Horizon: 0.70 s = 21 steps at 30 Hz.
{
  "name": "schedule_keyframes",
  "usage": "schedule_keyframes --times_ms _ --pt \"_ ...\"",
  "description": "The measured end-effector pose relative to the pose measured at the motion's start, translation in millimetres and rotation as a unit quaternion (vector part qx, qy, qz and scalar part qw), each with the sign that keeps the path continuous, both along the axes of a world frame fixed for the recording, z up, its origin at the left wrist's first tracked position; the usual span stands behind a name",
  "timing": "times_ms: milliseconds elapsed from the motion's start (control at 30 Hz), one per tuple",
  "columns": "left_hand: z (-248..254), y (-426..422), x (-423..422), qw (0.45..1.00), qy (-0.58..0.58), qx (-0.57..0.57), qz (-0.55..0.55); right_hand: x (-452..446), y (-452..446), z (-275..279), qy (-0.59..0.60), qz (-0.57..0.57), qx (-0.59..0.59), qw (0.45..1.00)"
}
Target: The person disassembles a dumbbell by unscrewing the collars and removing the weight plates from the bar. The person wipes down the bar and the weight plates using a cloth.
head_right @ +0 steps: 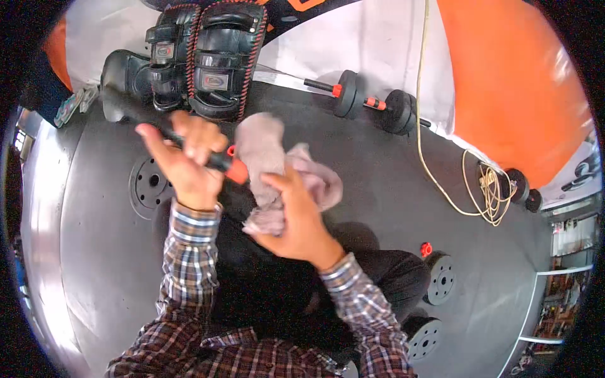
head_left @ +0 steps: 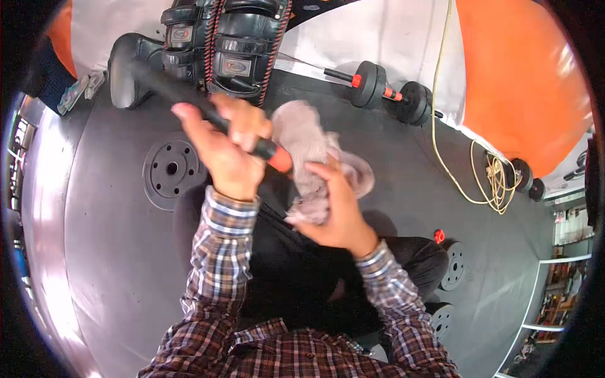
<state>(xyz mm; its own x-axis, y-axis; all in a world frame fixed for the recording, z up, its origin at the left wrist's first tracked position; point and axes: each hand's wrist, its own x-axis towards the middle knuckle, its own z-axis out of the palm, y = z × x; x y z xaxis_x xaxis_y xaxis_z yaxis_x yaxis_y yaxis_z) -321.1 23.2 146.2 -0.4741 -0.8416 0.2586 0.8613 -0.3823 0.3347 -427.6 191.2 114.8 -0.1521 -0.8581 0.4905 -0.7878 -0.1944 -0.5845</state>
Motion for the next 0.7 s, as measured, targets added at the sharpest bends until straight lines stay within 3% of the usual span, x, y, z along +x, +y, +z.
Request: schedule_keyframes --times_ms 100,133,200,267,333,400,433,500,600,667,700 --pt "-3.4 27.9 -17.3 0.993 -0.039 -0.063 -0.088 8.2 -12.5 -20.3 -0.124 -0.115 -0.058 0.984" --pt "-5.9 33.6 -21.2 0.989 -0.044 -0.101 -0.096 2.8 -11.4 -21.4 -0.136 -0.097 -0.047 0.985" --pt "-6.9 36.2 -24.5 0.988 -0.030 -0.113 -0.106 -20.2 -6.6 -38.2 -0.284 0.031 0.074 0.955" --pt "-1.9 20.6 -13.7 0.991 -0.033 -0.091 -0.097 -30.8 -0.2 -50.7 -0.284 0.063 0.112 0.950" --pt "-1.8 -11.3 13.8 0.997 -0.047 -0.065 -0.006 -24.9 5.7 -68.1 -0.229 0.018 0.068 0.971" --pt "-12.7 -39.3 38.8 0.997 0.055 -0.042 -0.017 -19.1 10.5 -74.6 -0.140 -0.077 0.062 0.985" --pt "-13.6 -37.6 38.9 0.999 0.037 0.003 0.032 -18.5 6.7 -63.5 -0.096 -0.066 0.005 0.993" --pt "-9.8 -30.7 25.1 0.983 -0.040 0.050 0.175 -22.6 5.0 -51.1 -0.062 -0.092 0.001 0.994" --pt "-1.7 -8.6 -6.9 0.956 -0.189 0.116 0.193 -30.5 3.3 -47.1 0.008 -0.122 -0.033 0.992" --pt "-20.7 0.1 -17.1 0.939 -0.289 0.138 0.129 -31.4 7.7 -43.5 0.066 -0.149 -0.036 0.986" --pt "-30.1 -0.2 -19.2 0.948 -0.236 0.212 0.036 -31.2 7.4 -39.4 0.101 -0.155 -0.050 0.981"
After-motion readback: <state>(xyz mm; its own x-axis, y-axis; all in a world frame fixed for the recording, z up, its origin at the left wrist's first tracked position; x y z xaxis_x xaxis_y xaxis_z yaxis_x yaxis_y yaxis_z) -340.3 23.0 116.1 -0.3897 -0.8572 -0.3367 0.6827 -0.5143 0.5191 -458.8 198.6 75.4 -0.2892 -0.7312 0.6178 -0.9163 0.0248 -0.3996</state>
